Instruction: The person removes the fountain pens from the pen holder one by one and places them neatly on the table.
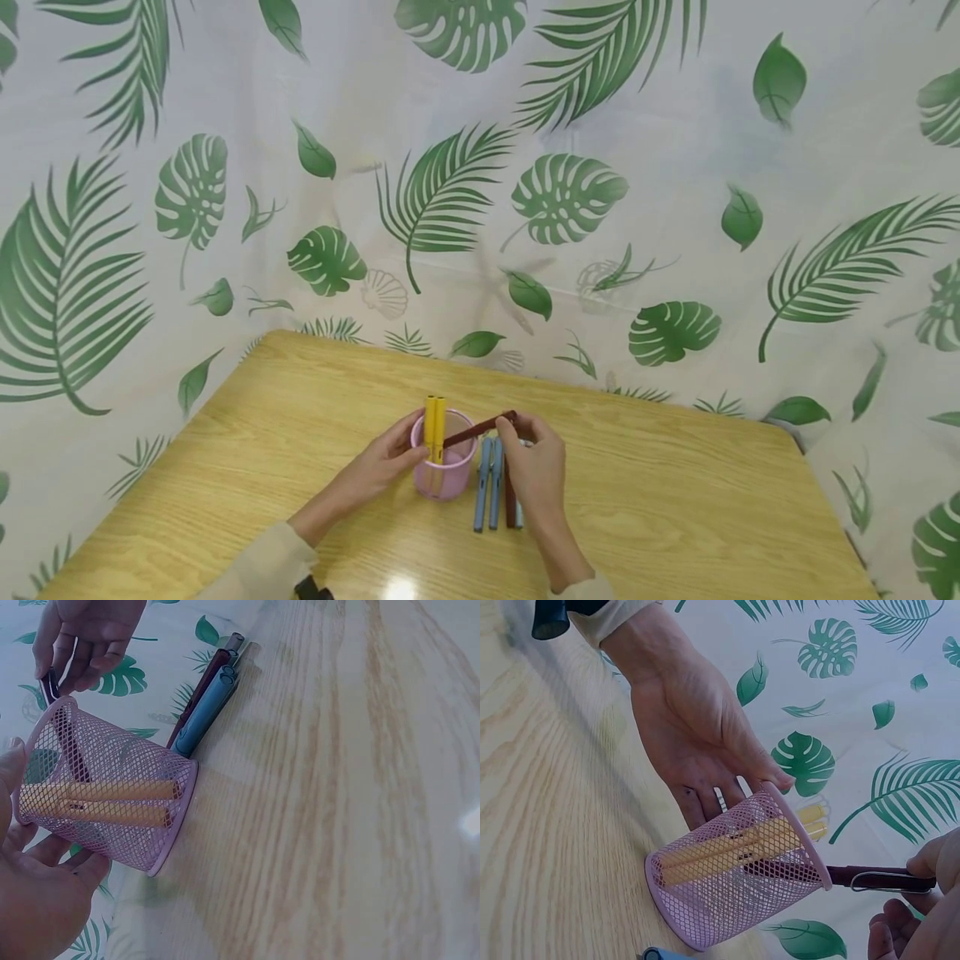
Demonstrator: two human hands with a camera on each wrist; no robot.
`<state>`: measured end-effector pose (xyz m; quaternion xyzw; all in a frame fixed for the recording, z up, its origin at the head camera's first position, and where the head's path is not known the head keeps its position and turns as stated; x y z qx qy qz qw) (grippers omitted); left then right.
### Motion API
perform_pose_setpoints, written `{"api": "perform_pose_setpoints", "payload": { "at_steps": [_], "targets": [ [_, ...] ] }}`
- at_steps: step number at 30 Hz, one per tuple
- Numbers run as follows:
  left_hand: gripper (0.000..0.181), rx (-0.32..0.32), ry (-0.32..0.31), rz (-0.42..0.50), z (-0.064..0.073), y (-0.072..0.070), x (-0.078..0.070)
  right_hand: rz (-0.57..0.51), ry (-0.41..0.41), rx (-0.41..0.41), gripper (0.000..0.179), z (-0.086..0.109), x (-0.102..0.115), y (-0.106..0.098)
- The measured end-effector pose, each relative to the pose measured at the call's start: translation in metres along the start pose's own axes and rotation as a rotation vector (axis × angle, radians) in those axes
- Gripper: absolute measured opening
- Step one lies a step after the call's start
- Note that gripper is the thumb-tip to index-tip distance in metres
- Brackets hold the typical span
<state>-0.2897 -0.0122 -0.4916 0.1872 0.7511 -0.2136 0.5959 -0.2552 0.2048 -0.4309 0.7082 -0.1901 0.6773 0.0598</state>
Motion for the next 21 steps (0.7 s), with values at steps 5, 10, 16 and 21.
{"api": "perform_pose_setpoints", "payload": {
  "at_steps": [5,10,16,21],
  "targets": [
    [0.068,0.002,0.009,-0.006,0.000,0.000,-0.001,0.006,0.050,0.011,0.026,-0.001,-0.003,-0.006],
    [0.068,-0.003,0.007,-0.007,0.000,0.000,-0.002,0.027,0.109,0.030,0.033,-0.001,-0.006,-0.014],
    [0.066,0.003,0.017,0.006,-0.002,0.001,-0.001,0.030,0.165,0.056,0.038,-0.001,-0.008,-0.022],
    [0.065,-0.001,0.000,0.009,-0.001,0.001,0.000,-0.001,0.221,0.057,0.042,-0.002,-0.010,-0.029]
  ]
}}
Point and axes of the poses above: each hand's wrist, its own z-axis away from the middle knuckle, its own y-axis out of the palm, x = y × z, the point moved 8 cm from there along -z, towards the middle knuckle, and after that the axes turned 4 degrees about y, right-handed, at the moved point
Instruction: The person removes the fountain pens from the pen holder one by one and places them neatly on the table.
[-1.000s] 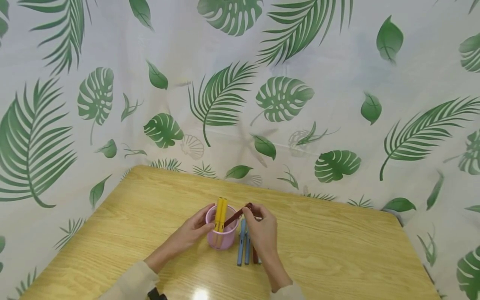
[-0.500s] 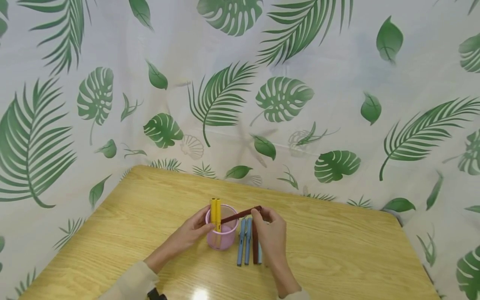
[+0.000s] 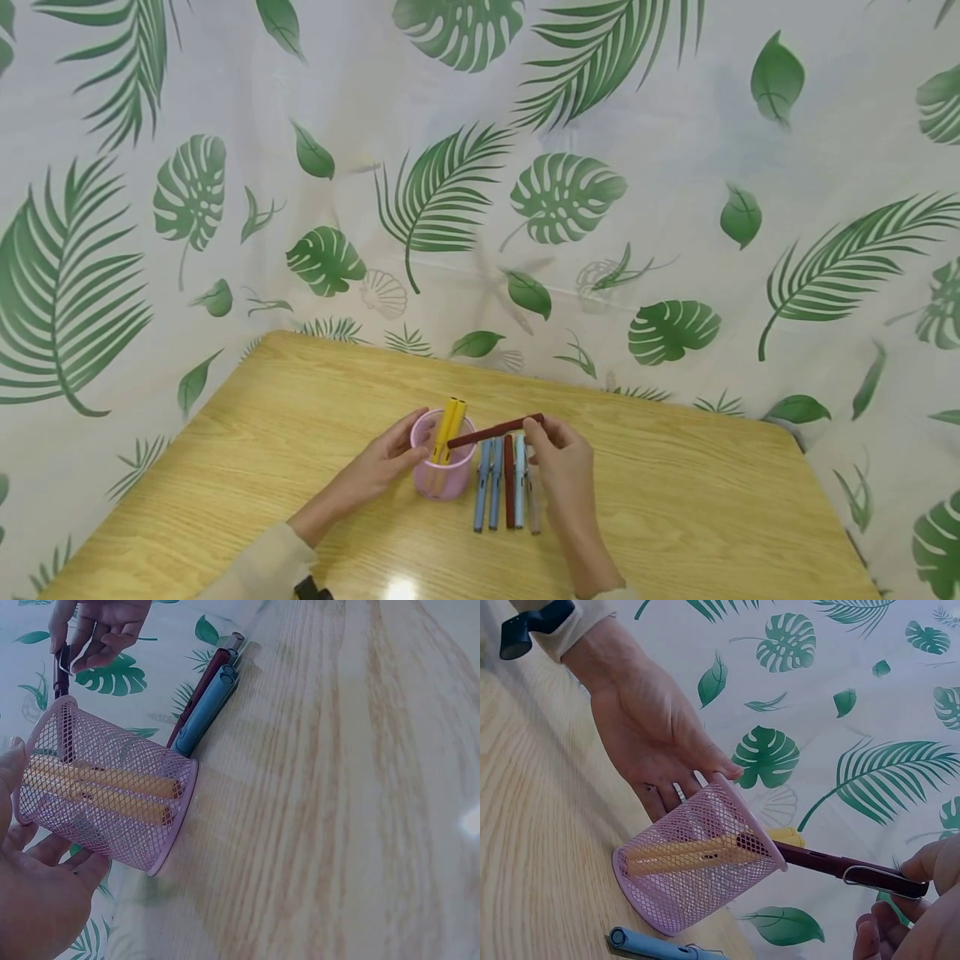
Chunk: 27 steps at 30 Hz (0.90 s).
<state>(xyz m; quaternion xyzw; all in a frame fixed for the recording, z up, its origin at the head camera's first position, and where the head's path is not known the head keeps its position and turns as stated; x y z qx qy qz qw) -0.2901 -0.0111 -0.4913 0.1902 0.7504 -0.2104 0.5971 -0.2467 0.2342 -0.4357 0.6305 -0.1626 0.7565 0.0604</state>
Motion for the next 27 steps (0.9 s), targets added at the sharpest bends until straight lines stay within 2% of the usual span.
{"api": "perform_pose_setpoints", "payload": {
  "at_steps": [4,13,19,27],
  "targets": [
    [0.065,0.000,-0.001,0.003,0.000,0.001,-0.001,-0.042,0.013,0.003,0.041,-0.001,0.000,-0.004],
    [0.067,0.002,-0.009,-0.014,0.000,0.000,-0.001,-0.206,0.028,0.040,0.035,-0.006,-0.002,-0.010],
    [0.067,0.005,0.002,-0.024,-0.001,0.000,-0.001,-0.317,0.050,0.098,0.022,-0.008,-0.005,-0.016],
    [0.067,0.005,0.007,-0.024,-0.001,0.000,-0.002,-0.480,0.091,0.140,0.017,-0.012,-0.008,-0.036]
  ]
}}
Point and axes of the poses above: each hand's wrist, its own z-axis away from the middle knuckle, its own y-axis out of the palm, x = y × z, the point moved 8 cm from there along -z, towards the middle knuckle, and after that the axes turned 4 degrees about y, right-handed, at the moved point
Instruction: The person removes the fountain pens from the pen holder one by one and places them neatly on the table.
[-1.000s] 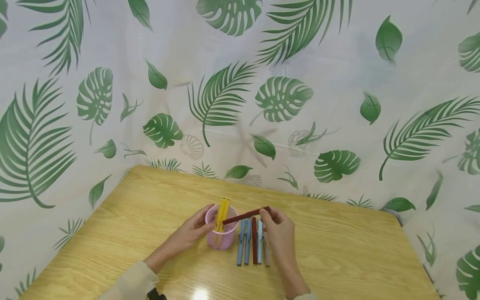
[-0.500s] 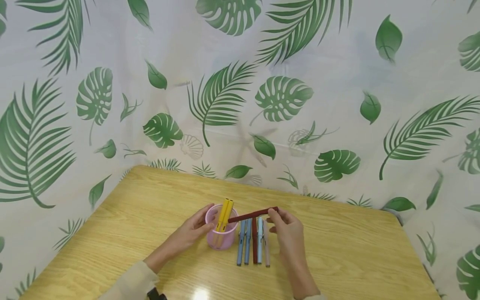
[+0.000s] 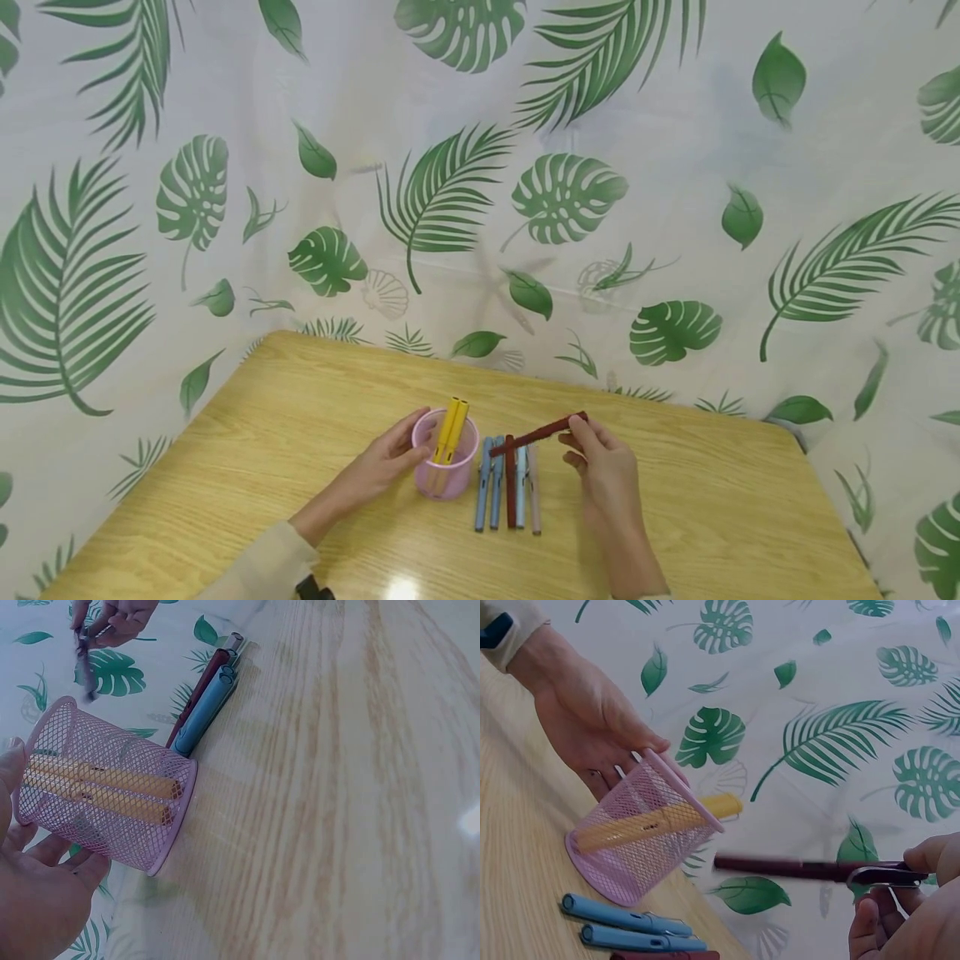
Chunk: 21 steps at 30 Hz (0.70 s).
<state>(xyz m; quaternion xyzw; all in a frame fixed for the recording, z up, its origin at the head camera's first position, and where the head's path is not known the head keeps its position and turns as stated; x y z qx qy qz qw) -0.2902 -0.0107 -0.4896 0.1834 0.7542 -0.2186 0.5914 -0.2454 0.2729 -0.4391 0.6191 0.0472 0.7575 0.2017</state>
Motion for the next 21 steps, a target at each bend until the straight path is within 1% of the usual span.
{"api": "perform_pose_setpoints", "payload": {
  "at_steps": [4,8,13,17,21],
  "targets": [
    [0.067,-0.003,-0.004,0.002,0.000,0.000,0.000,-0.035,0.012,-0.013,0.016,-0.001,0.004,-0.015],
    [0.067,-0.006,-0.007,0.002,-0.001,0.001,0.000,-0.032,0.024,-0.044,0.016,-0.003,0.005,-0.032],
    [0.067,-0.007,-0.013,0.002,0.000,0.001,0.000,-0.004,0.027,-0.060,0.015,-0.002,0.007,-0.048],
    [0.067,-0.008,-0.009,-0.001,0.000,0.000,0.000,0.017,0.017,-0.050,0.015,-0.001,0.009,-0.056],
    [0.066,-0.008,-0.010,-0.007,0.001,0.000,0.001,0.069,0.021,-0.063,0.015,-0.002,0.008,-0.062]
  ]
}}
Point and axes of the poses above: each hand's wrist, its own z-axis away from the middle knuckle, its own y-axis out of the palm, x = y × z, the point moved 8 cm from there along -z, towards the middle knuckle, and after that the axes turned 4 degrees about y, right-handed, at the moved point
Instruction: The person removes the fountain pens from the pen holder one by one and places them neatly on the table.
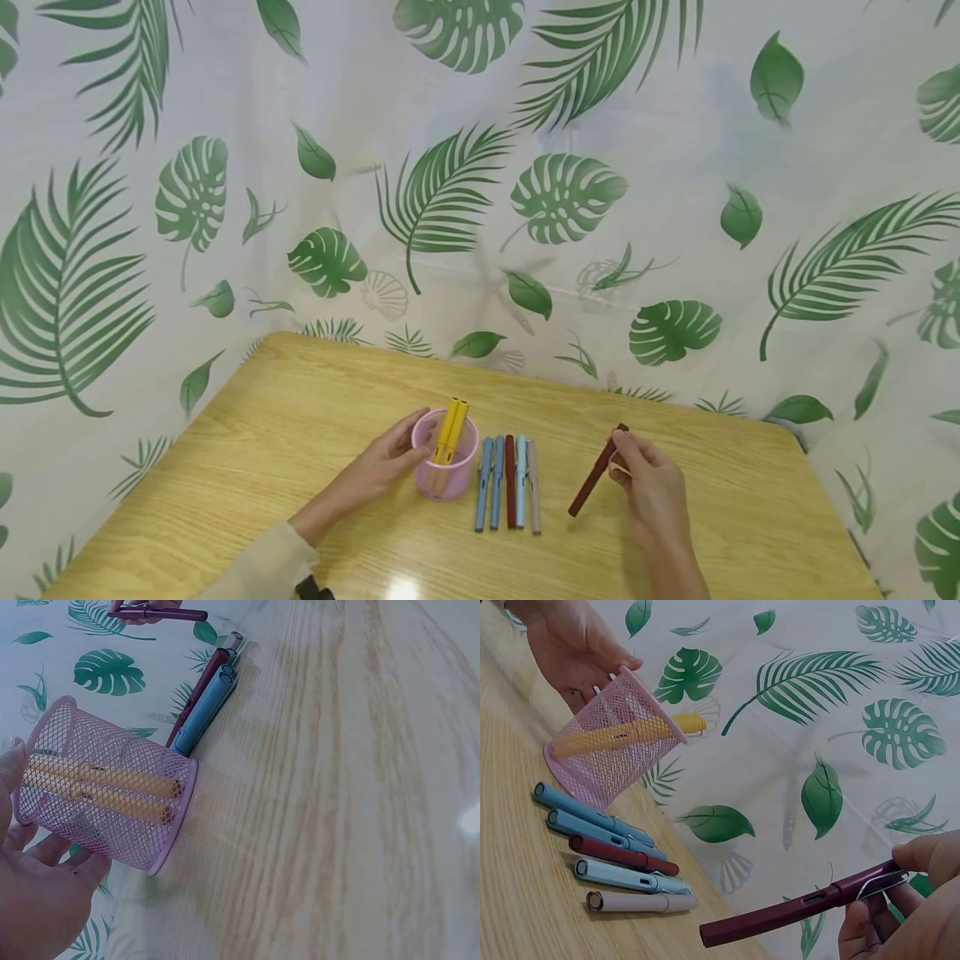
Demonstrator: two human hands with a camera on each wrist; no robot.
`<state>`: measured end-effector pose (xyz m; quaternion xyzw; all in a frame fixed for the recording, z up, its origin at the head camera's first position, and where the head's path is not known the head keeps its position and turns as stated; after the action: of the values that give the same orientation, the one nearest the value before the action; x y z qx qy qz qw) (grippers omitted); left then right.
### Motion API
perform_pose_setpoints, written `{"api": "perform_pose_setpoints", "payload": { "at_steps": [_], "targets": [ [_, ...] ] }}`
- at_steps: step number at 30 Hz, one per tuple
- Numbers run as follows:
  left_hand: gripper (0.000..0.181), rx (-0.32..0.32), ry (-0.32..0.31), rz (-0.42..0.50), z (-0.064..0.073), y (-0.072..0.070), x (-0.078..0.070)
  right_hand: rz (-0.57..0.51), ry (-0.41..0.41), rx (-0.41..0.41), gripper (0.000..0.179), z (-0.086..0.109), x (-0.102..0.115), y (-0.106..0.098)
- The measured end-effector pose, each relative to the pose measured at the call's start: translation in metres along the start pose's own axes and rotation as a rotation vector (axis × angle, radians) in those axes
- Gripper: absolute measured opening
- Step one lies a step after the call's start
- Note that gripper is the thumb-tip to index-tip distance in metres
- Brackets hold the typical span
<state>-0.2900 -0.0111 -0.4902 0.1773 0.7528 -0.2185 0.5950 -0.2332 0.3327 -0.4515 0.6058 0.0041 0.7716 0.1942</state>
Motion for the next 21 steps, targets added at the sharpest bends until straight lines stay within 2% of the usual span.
{"api": "perform_pose_setpoints", "payload": {
  "at_steps": [9,21],
  "targets": [
    [0.066,0.008,0.009,-0.016,0.000,-0.001,0.002,0.127,0.035,-0.051,0.017,-0.004,-0.003,-0.006],
    [0.066,0.004,-0.001,-0.005,-0.001,0.000,0.002,0.305,0.047,-0.033,0.015,-0.015,-0.017,-0.005]
  ]
}}
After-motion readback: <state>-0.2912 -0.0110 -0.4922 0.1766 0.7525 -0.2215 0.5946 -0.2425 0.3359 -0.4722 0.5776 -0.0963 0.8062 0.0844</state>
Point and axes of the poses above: each hand's wrist, its own z-axis away from the middle knuckle, its own y-axis out of the palm, x = y × z, the point moved 8 cm from there along -z, towards the middle knuckle, and after that the axes turned 4 degrees about y, right-handed, at the moved point
